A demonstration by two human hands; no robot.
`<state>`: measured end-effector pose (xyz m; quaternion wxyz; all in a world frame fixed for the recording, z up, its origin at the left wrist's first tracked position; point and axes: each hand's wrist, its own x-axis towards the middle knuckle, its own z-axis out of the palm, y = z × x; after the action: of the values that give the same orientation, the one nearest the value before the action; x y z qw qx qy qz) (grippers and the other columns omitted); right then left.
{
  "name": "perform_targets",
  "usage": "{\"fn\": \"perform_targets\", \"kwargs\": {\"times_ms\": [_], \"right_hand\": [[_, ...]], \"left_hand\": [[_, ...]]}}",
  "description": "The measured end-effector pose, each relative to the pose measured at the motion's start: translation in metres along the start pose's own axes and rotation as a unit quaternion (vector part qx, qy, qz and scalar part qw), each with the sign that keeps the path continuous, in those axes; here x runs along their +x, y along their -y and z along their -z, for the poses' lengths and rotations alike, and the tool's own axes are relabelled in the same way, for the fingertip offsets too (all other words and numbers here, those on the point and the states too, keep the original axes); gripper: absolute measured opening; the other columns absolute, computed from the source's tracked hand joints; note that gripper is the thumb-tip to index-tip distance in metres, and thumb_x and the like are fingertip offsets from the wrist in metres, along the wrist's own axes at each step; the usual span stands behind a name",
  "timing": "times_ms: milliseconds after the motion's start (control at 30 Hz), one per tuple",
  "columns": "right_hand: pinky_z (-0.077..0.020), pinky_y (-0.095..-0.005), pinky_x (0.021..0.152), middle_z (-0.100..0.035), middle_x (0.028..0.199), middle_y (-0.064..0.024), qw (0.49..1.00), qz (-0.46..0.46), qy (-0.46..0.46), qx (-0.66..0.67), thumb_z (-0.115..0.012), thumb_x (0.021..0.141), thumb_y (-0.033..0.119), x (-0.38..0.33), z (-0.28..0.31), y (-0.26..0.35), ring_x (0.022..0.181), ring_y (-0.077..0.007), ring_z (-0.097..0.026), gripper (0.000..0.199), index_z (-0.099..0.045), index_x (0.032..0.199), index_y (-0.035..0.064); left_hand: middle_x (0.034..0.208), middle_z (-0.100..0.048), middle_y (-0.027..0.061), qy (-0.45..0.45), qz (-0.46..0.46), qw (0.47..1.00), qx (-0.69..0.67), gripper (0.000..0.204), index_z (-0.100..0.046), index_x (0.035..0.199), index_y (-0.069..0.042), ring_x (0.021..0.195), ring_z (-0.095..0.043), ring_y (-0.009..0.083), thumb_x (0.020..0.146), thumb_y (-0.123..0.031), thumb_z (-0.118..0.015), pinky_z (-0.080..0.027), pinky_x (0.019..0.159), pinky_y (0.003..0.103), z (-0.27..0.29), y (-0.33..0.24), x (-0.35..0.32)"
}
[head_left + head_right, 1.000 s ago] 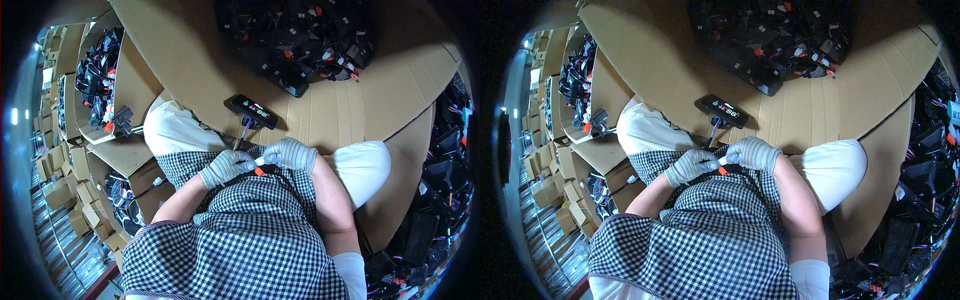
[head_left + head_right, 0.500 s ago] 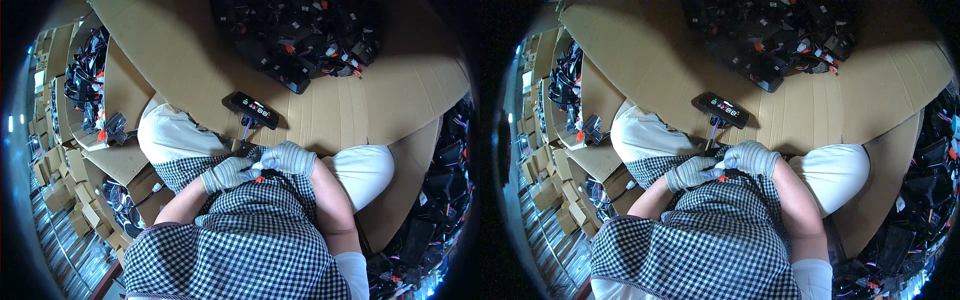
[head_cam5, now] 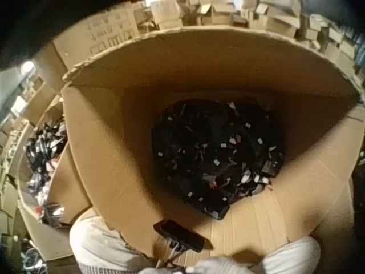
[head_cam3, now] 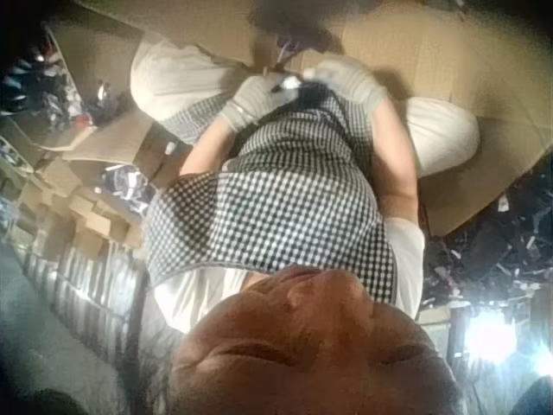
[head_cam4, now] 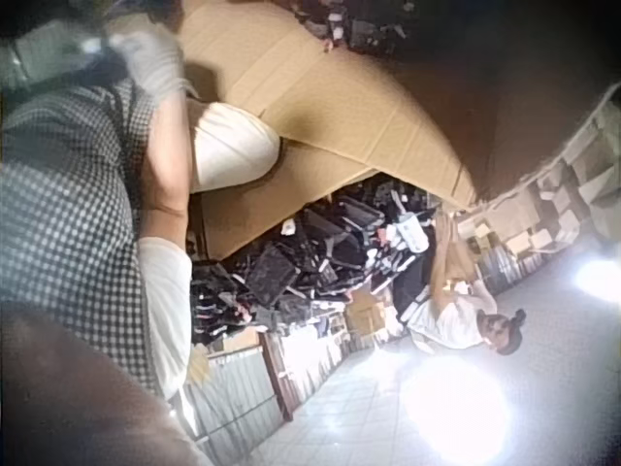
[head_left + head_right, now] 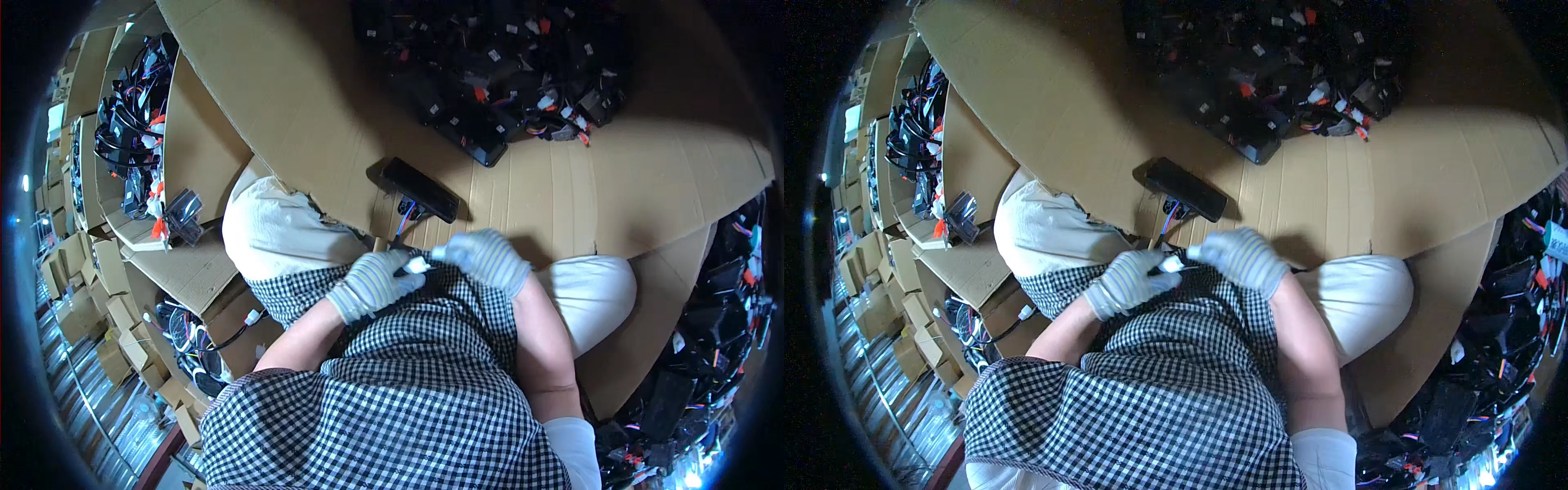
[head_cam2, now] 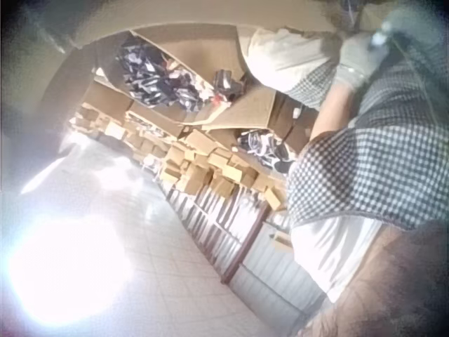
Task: The person connects wiring harnesses to electronic display modules by hand, then places the assembled modules into cardboard boxes.
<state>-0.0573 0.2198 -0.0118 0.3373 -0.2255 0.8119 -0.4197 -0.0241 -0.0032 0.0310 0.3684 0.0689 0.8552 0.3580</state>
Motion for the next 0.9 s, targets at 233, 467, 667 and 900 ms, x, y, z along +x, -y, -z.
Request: {"fn": "perform_targets", "kwargs": {"times_ms": [233,467,667,900], "right_hand": [[-0.0425,-0.0223,0.057,-0.060,0.084,0.0005,0.849,-0.237,-0.276,0.383,-0.059,0.085,0.034,0.076,0.036,-0.078,0.064,-0.0107,-0.053,0.029,-0.059,0.096,0.0081],[-0.0404,-0.0218,0.052,-0.058,0.076,0.0009,0.794,-0.184,-0.234,0.530,-0.061,0.084,0.031,0.146,0.012,-0.116,0.058,-0.0079,-0.050,0.022,-0.059,0.084,0.0086],[-0.0309,-0.0192,0.047,-0.050,0.067,0.0045,0.818,-0.190,-0.283,0.464,-0.060,0.083,0.030,0.076,0.002,-0.073,0.052,-0.0013,-0.037,0.023,-0.062,0.083,0.0070],[-0.0479,-0.0339,0.063,-0.059,0.074,-0.0082,0.971,0.038,-0.197,-0.131,-0.056,0.080,0.018,-0.014,0.003,0.014,0.071,-0.0230,-0.057,0.013,-0.065,0.087,0.0112]], "left_hand": [[0.067,-0.057,-0.0035,-0.025,0.034,0.947,-0.317,0.015,-0.063,0.082,-0.005,0.059,-0.049,0.0036,0.082,-0.019,-0.064,-0.039,0.054,0.019,0.095,-0.035,0.044],[0.066,-0.056,-0.0031,-0.084,0.017,0.938,-0.336,0.019,-0.064,0.086,-0.005,0.057,-0.049,0.0038,0.083,-0.024,-0.063,-0.040,0.053,0.019,0.070,-0.024,0.085],[0.059,-0.054,-0.0019,-0.080,0.156,0.908,-0.380,0.019,-0.064,0.084,-0.006,0.049,-0.047,0.0065,0.081,-0.025,-0.066,-0.042,0.049,0.021,0.053,-0.006,0.100],[0.076,-0.064,0.0044,-0.037,0.119,0.835,-0.536,0.028,-0.059,0.096,-0.007,0.061,-0.060,0.0119,0.088,-0.034,-0.056,-0.047,0.053,0.024,0.015,0.002,0.108]]}}
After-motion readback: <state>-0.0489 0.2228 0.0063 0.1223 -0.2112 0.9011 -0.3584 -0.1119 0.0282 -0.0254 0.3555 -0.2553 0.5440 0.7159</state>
